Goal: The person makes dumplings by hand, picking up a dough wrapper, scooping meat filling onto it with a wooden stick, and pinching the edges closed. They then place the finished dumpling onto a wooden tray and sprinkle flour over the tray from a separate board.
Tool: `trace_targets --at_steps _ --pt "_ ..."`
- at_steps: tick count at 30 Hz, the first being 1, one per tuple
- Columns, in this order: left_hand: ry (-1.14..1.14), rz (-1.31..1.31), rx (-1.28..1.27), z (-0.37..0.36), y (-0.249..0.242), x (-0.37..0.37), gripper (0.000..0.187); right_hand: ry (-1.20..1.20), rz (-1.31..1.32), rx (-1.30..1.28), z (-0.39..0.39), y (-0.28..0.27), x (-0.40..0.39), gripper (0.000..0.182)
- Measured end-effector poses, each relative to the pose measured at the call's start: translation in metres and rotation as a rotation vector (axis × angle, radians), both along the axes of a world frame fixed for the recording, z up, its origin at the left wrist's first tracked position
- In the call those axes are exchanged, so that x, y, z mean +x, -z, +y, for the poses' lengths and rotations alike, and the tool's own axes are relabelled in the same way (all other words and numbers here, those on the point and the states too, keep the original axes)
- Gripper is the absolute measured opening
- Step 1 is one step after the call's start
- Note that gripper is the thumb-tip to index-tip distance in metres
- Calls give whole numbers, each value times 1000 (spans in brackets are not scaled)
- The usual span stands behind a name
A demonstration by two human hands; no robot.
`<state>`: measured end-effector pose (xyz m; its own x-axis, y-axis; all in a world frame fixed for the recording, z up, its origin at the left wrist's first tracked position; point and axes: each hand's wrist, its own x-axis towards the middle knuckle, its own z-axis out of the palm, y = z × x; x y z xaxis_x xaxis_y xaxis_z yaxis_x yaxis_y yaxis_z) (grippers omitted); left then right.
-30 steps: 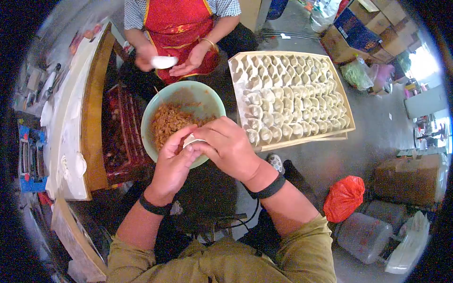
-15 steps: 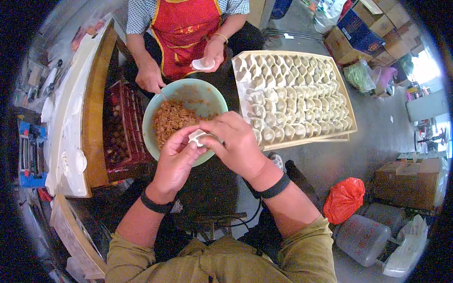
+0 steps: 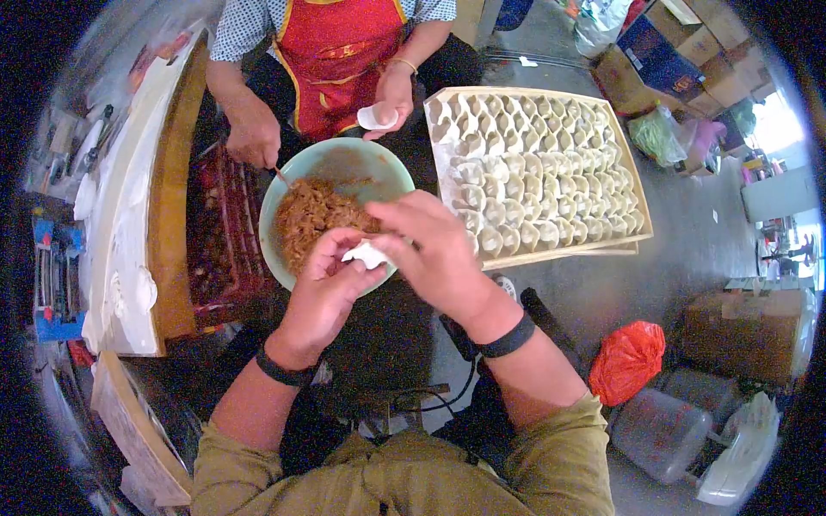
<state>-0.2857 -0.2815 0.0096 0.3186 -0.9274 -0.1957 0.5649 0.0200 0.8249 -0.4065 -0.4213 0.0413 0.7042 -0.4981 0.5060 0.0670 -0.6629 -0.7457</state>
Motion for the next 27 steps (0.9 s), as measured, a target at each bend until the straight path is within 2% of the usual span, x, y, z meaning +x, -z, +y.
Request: trace_targets --at_steps 2,14,18,24,25,27 --pt "-25 54 -13 0 -2 2 31 19 18 166 -5 5 -6 21" --pt "-28 14 -5 -3 3 -4 27 -86 90 -61 0 6 -1 6" --pt "-5 -75 18 -5 3 -5 26 -117 65 -80 -2 4 -2 6" --pt "40 -181 35 -7 9 -5 26 -99 191 -193 -5 11 -5 9" --pt "50 -203 48 -7 9 -4 25 -83 152 -117 -6 12 -6 11" --pt "-13 26 31 -8 4 -6 24 -55 75 34 -7 13 -7 14"
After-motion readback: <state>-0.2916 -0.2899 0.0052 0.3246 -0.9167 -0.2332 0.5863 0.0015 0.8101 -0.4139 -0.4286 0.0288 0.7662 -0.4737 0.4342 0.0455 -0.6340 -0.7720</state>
